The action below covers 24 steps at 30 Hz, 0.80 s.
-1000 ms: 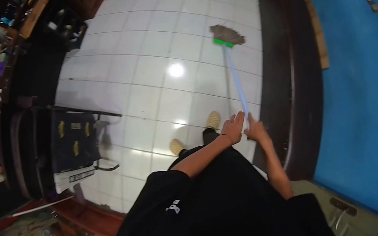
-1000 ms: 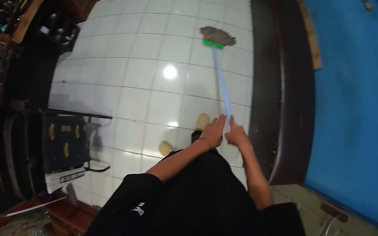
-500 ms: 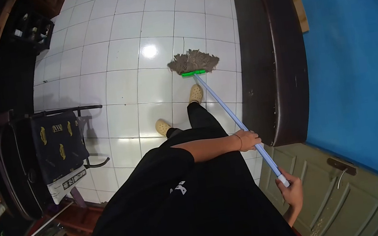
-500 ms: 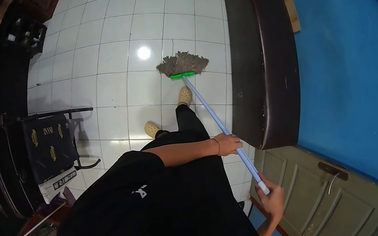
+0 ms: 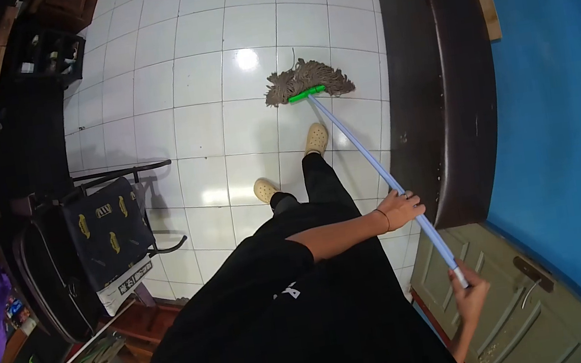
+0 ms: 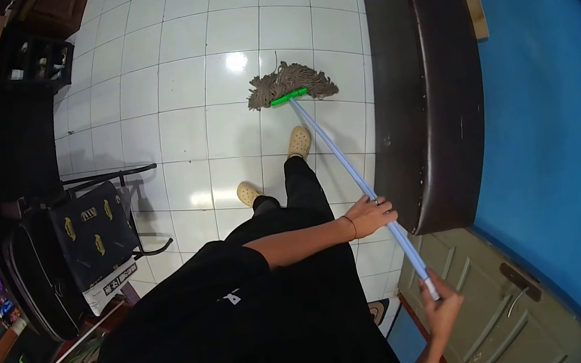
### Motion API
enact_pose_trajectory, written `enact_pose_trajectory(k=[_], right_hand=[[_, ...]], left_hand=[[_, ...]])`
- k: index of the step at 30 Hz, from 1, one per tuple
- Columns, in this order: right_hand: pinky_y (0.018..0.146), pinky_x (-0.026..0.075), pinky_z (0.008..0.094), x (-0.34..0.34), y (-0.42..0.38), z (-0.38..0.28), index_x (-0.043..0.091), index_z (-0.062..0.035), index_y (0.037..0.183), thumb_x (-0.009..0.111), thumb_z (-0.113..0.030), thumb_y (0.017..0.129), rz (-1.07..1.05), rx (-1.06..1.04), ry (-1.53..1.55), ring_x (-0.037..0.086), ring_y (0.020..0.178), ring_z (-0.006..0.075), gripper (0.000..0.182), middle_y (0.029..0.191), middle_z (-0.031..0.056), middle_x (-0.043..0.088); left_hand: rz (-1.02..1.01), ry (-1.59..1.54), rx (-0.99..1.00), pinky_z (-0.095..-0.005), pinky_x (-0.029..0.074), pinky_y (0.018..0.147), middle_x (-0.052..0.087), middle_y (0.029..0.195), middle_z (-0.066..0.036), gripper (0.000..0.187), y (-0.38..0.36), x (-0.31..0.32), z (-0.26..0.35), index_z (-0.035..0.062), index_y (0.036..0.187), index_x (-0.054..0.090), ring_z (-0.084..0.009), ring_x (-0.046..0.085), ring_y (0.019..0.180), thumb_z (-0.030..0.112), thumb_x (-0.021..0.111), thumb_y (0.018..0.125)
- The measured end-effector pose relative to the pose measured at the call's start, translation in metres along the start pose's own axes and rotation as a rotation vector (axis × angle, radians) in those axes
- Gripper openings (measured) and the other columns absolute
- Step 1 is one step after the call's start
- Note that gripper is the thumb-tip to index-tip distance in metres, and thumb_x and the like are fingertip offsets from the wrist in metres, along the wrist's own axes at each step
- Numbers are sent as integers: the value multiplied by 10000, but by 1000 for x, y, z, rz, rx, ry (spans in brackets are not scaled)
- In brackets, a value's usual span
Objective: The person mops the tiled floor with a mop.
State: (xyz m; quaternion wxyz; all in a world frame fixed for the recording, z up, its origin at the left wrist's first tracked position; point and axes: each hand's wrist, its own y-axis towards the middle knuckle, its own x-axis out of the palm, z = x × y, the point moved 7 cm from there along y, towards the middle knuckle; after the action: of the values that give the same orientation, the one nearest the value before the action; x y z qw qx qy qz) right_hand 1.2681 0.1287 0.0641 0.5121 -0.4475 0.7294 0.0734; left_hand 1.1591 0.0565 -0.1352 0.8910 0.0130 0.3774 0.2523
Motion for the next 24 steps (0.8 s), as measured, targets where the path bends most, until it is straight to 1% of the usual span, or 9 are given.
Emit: enact_pose_trajectory(k=[2, 3, 5, 7, 9, 12, 16, 18, 24], right_hand=[[624, 480, 284, 22, 6, -1, 641, -10, 957, 626, -33, 733, 27, -134, -151, 620, 673, 157, 226, 832, 177, 640], [643, 485, 317, 38, 12, 0, 630, -12, 978, 626, -44, 737, -50, 25, -82, 636, 719, 231, 242, 855, 184, 633], [649, 479, 343, 74, 35, -1, 608, -23, 1027, 622, -57, 746, -16, -175, -77, 629, 735, 269, 284, 809, 196, 622], [646, 475, 361, 106, 70, -32, 594, -34, 1055, 612, -83, 755, -58, -148, -7, 616, 719, 308, 305, 783, 208, 606], [644, 469, 377, 136, 112, -67, 583, -34, 1070, 599, -95, 758, 12, -326, 58, 599, 716, 341, 318, 764, 216, 593], [638, 464, 413, 199, 186, -93, 561, -26, 1096, 562, -124, 774, -34, -485, 11, 580, 712, 377, 337, 765, 226, 586], [672, 463, 444, 252, 289, -171, 531, -14, 1121, 543, -162, 778, -110, -547, -84, 572, 754, 395, 374, 800, 232, 587], [688, 462, 441, 270, 326, -207, 523, -9, 1128, 553, -180, 772, -88, -604, -55, 571, 772, 394, 396, 814, 231, 588], [774, 461, 432, 329, 348, -263, 495, -14, 1162, 568, -189, 736, -228, -597, -168, 567, 871, 383, 467, 908, 226, 590]], left_hand=[[-64, -86, -71, -356, 400, 623, 456, 840, -24, 105, -2, 18, -20, 151, 843, 476, -199, 493, 909, 125, 490, 742], [-71, -82, -132, -353, 409, 596, 458, 847, -22, 105, -6, 21, -38, 145, 835, 486, -200, 486, 908, 113, 493, 735], [20, 99, -248, -356, 415, 575, 458, 776, -1, 48, -9, 18, -81, 169, 763, 497, -176, 504, 877, 144, 497, 722], [49, 81, -356, -387, 452, 634, 501, 959, -68, 163, -10, -9, -125, 113, 894, 502, -240, 486, 1009, 95, 503, 732], [124, 51, -447, -428, 464, 749, 463, 1159, -145, 266, -3, -56, -164, 58, 1008, 472, -326, 436, 1115, 72, 517, 747], [-14, -59, -764, -435, 457, 767, 493, 1115, -183, 341, -7, -111, -214, 32, 1077, 437, -352, 526, 958, 148, 539, 773], [108, 77, -784, -429, 445, 781, 520, 1068, -199, 339, -19, -196, -217, 18, 1086, 452, -368, 529, 927, 155, 527, 785], [351, 31, -779, -406, 434, 810, 521, 1068, -198, 341, -37, -210, -219, 12, 1084, 466, -367, 516, 947, 164, 531, 786], [444, -123, -848, -371, 352, 945, 457, 1168, -249, 495, -73, -181, -195, -60, 1174, 398, -358, 436, 1101, 193, 547, 775]])
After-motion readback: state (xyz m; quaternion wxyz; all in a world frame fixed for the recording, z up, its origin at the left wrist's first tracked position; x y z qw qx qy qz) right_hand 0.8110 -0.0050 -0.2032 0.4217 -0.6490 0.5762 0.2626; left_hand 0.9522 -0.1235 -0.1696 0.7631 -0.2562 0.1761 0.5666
